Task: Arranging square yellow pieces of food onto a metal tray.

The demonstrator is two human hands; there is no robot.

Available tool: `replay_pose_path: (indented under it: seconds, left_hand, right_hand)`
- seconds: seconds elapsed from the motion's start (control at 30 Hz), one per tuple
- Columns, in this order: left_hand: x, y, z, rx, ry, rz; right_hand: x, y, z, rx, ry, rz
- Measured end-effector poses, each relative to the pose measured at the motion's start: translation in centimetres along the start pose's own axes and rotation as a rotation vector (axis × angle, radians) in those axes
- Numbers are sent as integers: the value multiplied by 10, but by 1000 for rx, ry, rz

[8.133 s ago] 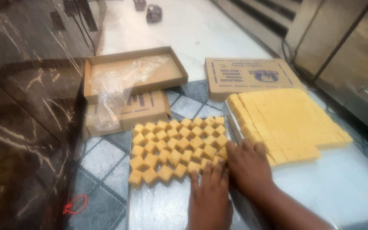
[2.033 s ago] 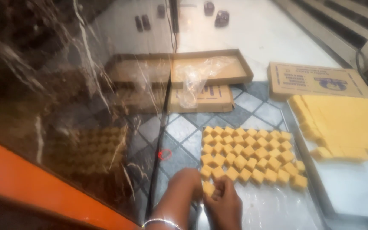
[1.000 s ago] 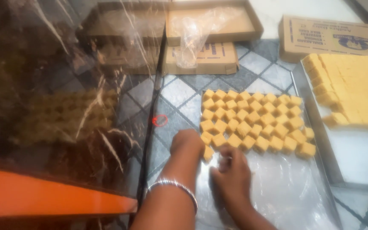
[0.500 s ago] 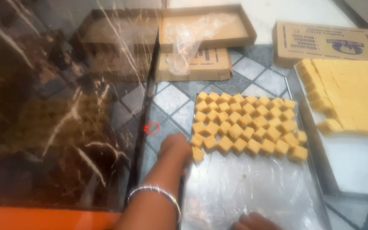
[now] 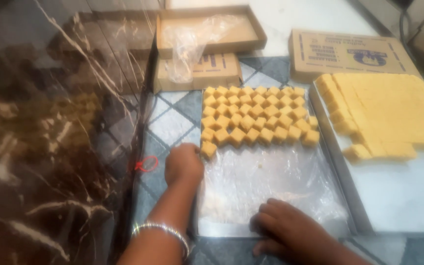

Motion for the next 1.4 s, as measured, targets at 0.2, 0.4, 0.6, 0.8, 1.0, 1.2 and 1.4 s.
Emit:
replay_pose_path:
  seconds: [0.2, 0.4, 0.6, 0.8, 1.0, 1.2, 1.4]
  left_hand:
    - [24, 17, 17, 68, -32, -20]
    - [111, -18, 89, 187, -487, 148]
    - [187, -126, 186, 97, -1031, 49]
    - [222, -183, 220, 117, -1136, -126]
    - [223, -180, 220, 34, -1083, -307]
    - [217, -172, 216, -40, -1095, -307]
    - [204, -145, 217, -108, -1085, -100]
  right_hand:
    - [38, 2, 20, 204, -282, -203]
    - [85, 82, 120, 879, -715, 156]
    - [152, 118, 208, 1074, -970, 193]
    - [168, 122, 202, 1149, -850, -267]
    - [143, 128, 186, 1009, -947, -76]
    - [127, 127, 175, 857, -1139, 21]
    - [144, 117, 197, 1029, -1228, -227]
Point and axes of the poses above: each hand's wrist, its own z-axis away from the middle knuckle, its own y-axis out of the back of the hand, x = y × z, the point moved 4 cm from there along -z, towards the middle knuckle, and after that the axes turned 12 degrees about y, right-handed, at the moved point
